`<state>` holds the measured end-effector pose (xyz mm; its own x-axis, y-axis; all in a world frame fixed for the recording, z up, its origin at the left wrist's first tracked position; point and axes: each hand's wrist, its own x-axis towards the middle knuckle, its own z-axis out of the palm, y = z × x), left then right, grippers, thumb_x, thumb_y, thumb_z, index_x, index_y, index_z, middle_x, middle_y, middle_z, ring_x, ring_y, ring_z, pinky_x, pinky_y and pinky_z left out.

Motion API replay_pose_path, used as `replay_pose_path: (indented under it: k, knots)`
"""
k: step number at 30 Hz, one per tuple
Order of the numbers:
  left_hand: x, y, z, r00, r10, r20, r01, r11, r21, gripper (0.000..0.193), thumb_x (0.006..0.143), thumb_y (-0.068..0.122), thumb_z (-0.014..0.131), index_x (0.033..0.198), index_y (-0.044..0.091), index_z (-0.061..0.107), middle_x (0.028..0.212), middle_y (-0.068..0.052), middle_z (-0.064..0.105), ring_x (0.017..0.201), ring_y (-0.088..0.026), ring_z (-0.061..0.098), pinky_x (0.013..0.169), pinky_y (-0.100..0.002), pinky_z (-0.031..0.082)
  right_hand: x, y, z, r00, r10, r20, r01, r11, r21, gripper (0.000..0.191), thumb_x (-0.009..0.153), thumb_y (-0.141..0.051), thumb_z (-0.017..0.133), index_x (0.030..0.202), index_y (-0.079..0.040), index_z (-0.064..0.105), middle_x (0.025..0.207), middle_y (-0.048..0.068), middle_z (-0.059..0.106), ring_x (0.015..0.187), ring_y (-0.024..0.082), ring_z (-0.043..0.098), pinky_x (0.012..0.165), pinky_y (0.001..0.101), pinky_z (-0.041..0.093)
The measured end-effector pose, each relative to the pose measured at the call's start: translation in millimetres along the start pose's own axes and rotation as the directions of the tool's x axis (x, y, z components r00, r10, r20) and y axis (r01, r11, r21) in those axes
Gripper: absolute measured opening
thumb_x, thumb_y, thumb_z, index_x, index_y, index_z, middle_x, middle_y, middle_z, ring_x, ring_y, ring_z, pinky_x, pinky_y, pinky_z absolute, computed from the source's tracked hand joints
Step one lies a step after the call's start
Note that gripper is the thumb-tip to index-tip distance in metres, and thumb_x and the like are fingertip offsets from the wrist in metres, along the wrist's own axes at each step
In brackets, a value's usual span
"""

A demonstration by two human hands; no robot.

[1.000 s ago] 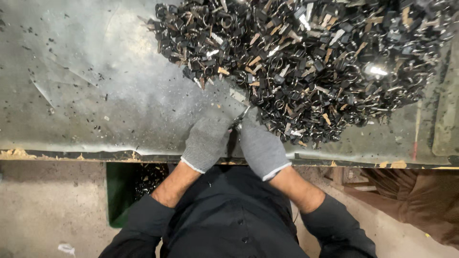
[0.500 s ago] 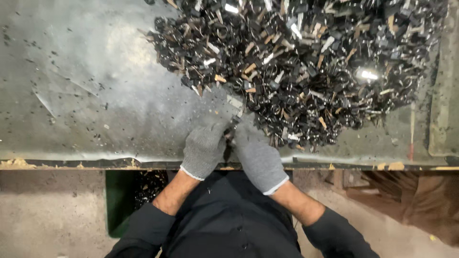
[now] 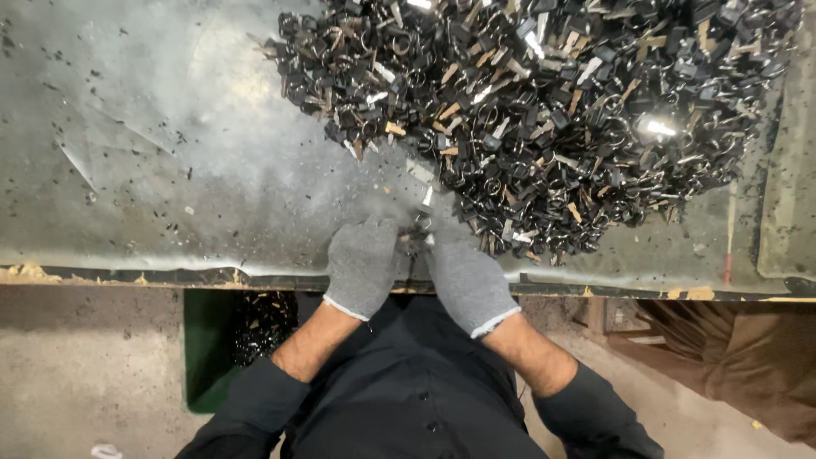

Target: The person, wearing gray gloves, picks small metal parts one at a time from a large pile on a workbench, turns and looks at each piece in both hands, and drops rejected pieces into a green bin below the table edge. The sorting continues steadily across the whole clip.

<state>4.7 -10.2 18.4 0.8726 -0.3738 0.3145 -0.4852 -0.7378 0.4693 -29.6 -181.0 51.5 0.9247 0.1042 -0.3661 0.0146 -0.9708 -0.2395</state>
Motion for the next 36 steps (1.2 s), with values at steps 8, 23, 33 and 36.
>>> replay_pose_path:
  k: [8, 23, 33, 36]
  knots:
    - [-3, -6, 12, 0.998, 0.026, 0.056, -0.022, 0.997, -0.071, 0.013, 0.078, 0.015, 0.075, 0.081, 0.01, 0.063, 0.075, -0.011, 0.063, 0.068, -0.036, 0.064, 0.062, -0.05, 0.05, 7, -10, -2, 0.976, -0.108, -0.19, 0.088, 0.99, -0.112, 0.021, 0.095, -0.015, 0.059, 0.107, 0.002, 0.059, 0.094, 0.022, 0.068, 0.08, 0.033, 0.073, 0.062, 0.0415, 0.061]
    - [82, 0, -8, 0.852, 0.456, 0.256, -0.47, 0.882, -0.006, 0.03, 0.081, 0.016, 0.066, 0.11, 0.016, 0.073, 0.097, -0.008, 0.071, 0.094, -0.032, 0.071, 0.087, -0.052, 0.055, 0, -5, 1, 0.987, -0.099, 0.127, 0.11, 0.99, -0.087, 0.021, 0.098, -0.02, 0.06, 0.108, -0.001, 0.061, 0.096, 0.021, 0.071, 0.085, 0.034, 0.075, 0.071, 0.0428, 0.062]
    - [43, 2, -3, 0.978, 0.04, 0.204, -0.037, 0.999, -0.018, 0.039, 0.072, 0.013, 0.074, 0.111, 0.016, 0.068, 0.098, -0.013, 0.067, 0.088, -0.036, 0.068, 0.074, -0.048, 0.053, -9, 9, -9, 0.996, 0.088, -0.034, -0.082, 0.985, 0.149, 0.044, 0.095, -0.027, 0.062, 0.127, 0.001, 0.051, 0.093, 0.025, 0.07, 0.062, 0.037, 0.074, 0.05, 0.0457, 0.06]
    - [46, 8, 2, 0.954, 0.203, 0.219, -0.223, 0.972, 0.072, 0.055, 0.062, 0.013, 0.074, 0.117, 0.018, 0.07, 0.094, -0.012, 0.069, 0.082, -0.034, 0.068, 0.068, -0.047, 0.053, -4, 15, -3, 1.0, 0.015, 0.009, -0.016, 0.993, 0.12, 0.039, 0.097, -0.031, 0.064, 0.12, -0.001, 0.054, 0.086, 0.022, 0.071, 0.067, 0.036, 0.074, 0.054, 0.0445, 0.06]
